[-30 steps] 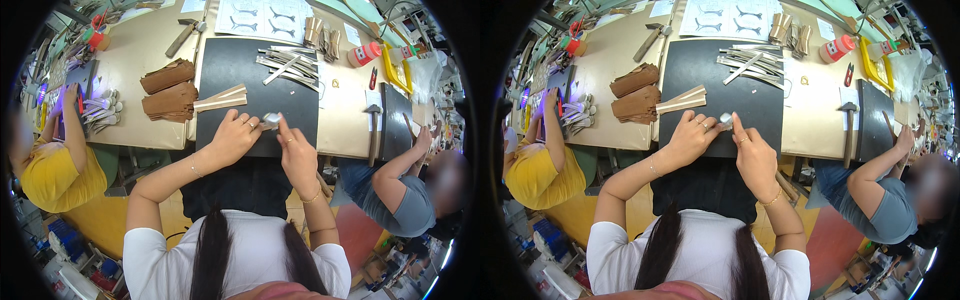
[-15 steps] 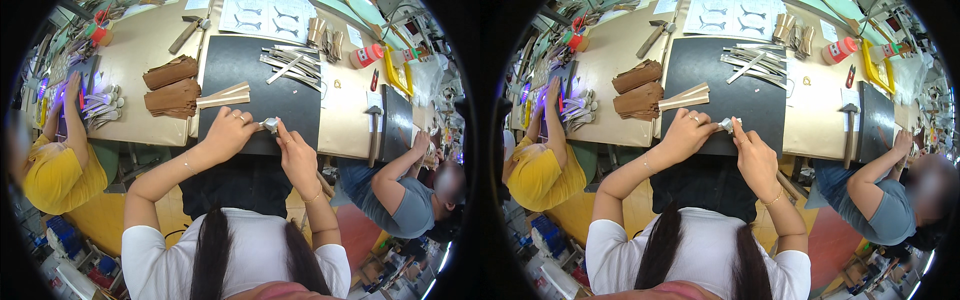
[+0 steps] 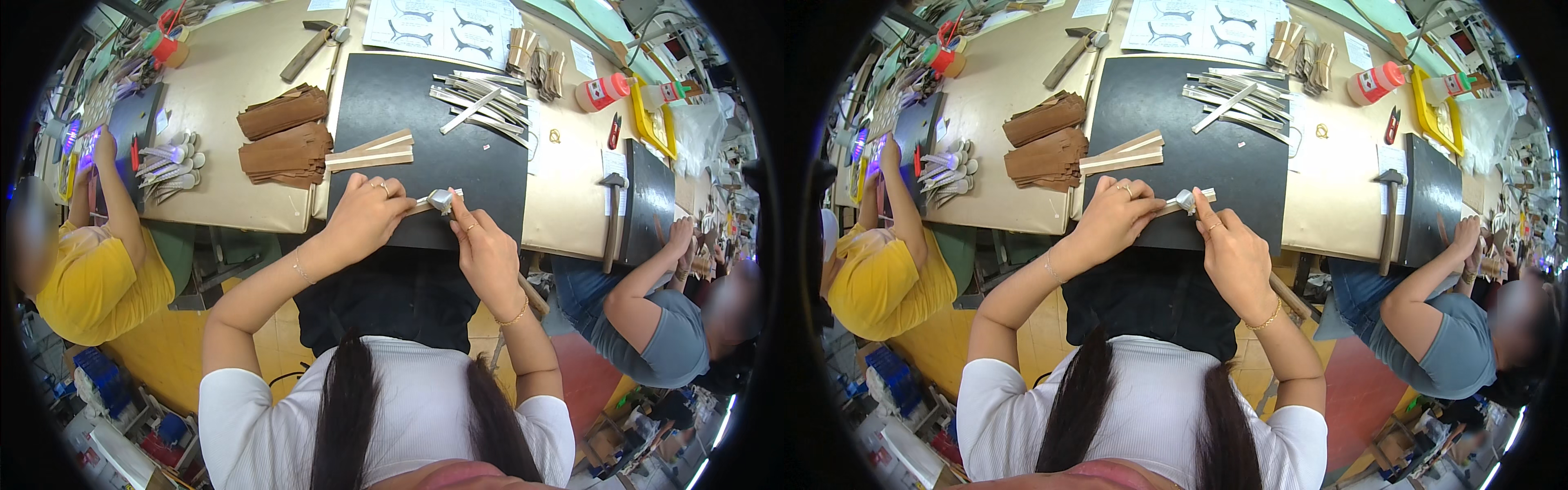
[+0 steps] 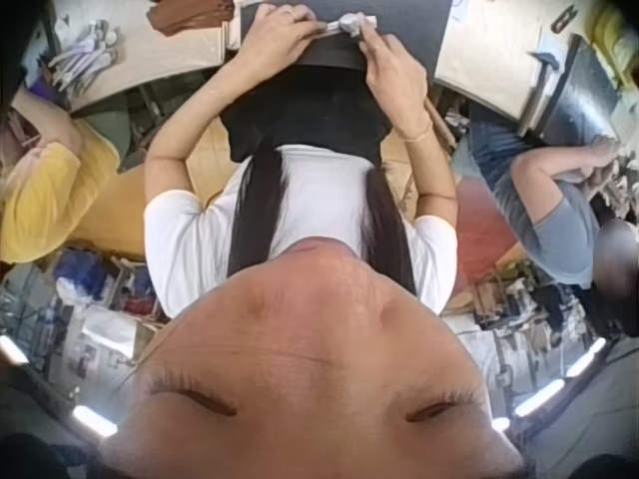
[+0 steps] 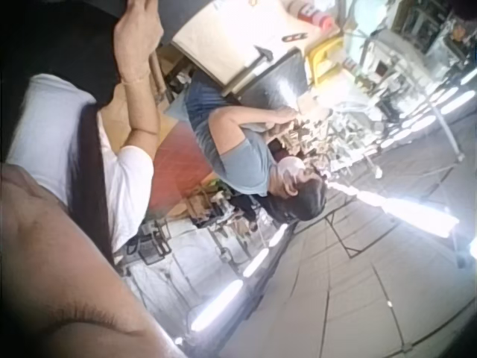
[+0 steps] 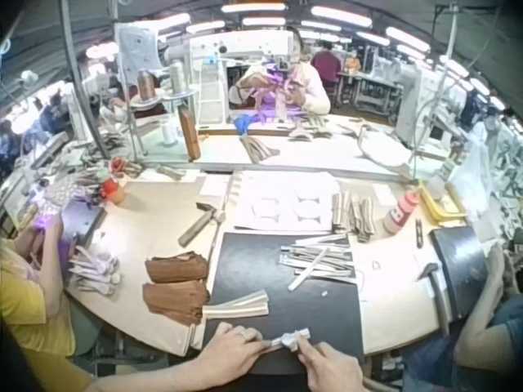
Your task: The person repeatedly picks up small metal strips and rubs their edges with a handheld tool on a black mat. They occasionally set the tool down, pick up a stack of strips, and resume rubbing individual pieces. Coworkers are visible at adjacent stations performing similar tasks.
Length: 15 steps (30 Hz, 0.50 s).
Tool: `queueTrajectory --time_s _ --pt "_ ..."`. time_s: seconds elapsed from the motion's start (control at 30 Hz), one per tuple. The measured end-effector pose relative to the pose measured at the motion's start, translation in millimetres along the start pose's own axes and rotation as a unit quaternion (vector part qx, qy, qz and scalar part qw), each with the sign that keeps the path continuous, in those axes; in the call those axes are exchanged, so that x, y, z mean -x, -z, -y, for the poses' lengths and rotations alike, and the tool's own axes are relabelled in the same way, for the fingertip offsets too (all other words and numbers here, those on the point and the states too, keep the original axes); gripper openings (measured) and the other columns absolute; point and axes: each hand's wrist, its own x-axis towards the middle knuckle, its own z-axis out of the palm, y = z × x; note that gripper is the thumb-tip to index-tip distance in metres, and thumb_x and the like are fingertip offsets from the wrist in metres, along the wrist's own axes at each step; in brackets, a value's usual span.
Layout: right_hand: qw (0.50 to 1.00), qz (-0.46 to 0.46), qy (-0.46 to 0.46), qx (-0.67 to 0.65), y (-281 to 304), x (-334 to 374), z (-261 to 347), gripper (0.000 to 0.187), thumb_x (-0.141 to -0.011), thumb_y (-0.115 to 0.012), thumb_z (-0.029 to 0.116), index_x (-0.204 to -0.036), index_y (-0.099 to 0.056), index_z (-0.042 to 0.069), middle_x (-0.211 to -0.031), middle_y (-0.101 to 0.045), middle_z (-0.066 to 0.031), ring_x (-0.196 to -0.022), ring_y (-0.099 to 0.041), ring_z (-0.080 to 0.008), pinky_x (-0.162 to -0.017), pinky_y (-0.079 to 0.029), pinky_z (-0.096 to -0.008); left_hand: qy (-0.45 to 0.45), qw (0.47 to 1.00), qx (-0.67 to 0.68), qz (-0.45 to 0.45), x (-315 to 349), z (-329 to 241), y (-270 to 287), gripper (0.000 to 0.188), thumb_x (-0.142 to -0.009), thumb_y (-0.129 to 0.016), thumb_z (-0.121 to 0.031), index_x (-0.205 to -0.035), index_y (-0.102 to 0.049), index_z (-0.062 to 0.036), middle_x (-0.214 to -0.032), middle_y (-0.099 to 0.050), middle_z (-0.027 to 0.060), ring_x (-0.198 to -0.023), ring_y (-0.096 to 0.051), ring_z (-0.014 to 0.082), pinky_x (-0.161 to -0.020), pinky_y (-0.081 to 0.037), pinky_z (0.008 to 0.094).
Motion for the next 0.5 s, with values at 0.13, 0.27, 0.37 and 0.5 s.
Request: queueTrajectory --time_s 0.13,0.27,0.37,0.5 --pt "0.995 -0.071 0.032 -0.066 -7.0 -3.9 3.4 0.051 -0.098 -0.067 0.015 -0.147 -0.058 0.020 -0.082 -0.060 -0.0067 -0.065 -0.065 -0.0255 -0.059 -0.053 -0.0384 -0.047 0.988 -0.146 -0.005 4.5 -8.5 -4.0 0.023 -0.087 -0.071 -0.009 -0.110 -0.076 -0.0112 -0.094 -0.063 0.0004 -0.087 -0.060 0.0185 -0.084 -0.039 0.0367" --pt "1.000 -0.003 0.014 -0.010 -11.8 -4.6 5.3 0.052 -0.097 -0.067 0.014 -0.148 -0.057 0.020 -0.082 -0.060 -0.0067 -0.065 -0.065 -0.0251 -0.059 -0.053 -0.0389 -0.036 0.989 -0.135 -0.039 10.4 -11.1 -5.0 0.022 -0.087 -0.072 -0.010 -0.109 -0.076 -0.0102 -0.095 -0.064 0.0005 -0.087 -0.060 0.0182 -0.084 -0.038 0.0376" --pt "1.000 -0.003 0.006 -0.022 -8.3 -1.1 3.3 0.053 -0.097 -0.067 0.012 -0.148 -0.057 0.019 -0.083 -0.061 -0.0078 -0.066 -0.065 -0.0269 -0.060 -0.053 -0.0399 0.010 0.997 -0.053 -0.053 12.5 -8.0 -4.8 0.021 -0.087 -0.072 -0.010 -0.108 -0.076 -0.0097 -0.096 -0.064 0.0006 -0.086 -0.060 0.0180 -0.084 -0.038 0.0385" --pt "0.998 -0.035 0.022 -0.055 -8.7 -1.4 4.5 0.054 -0.097 -0.068 0.012 -0.149 -0.056 0.020 -0.083 -0.061 -0.0072 -0.066 -0.065 -0.0267 -0.060 -0.053 -0.0394 -0.008 0.992 -0.118 -0.038 15.1 -10.0 -8.2 0.019 -0.088 -0.072 -0.010 -0.107 -0.076 -0.0105 -0.096 -0.064 0.0011 -0.087 -0.061 0.0187 -0.084 -0.038 0.0381"
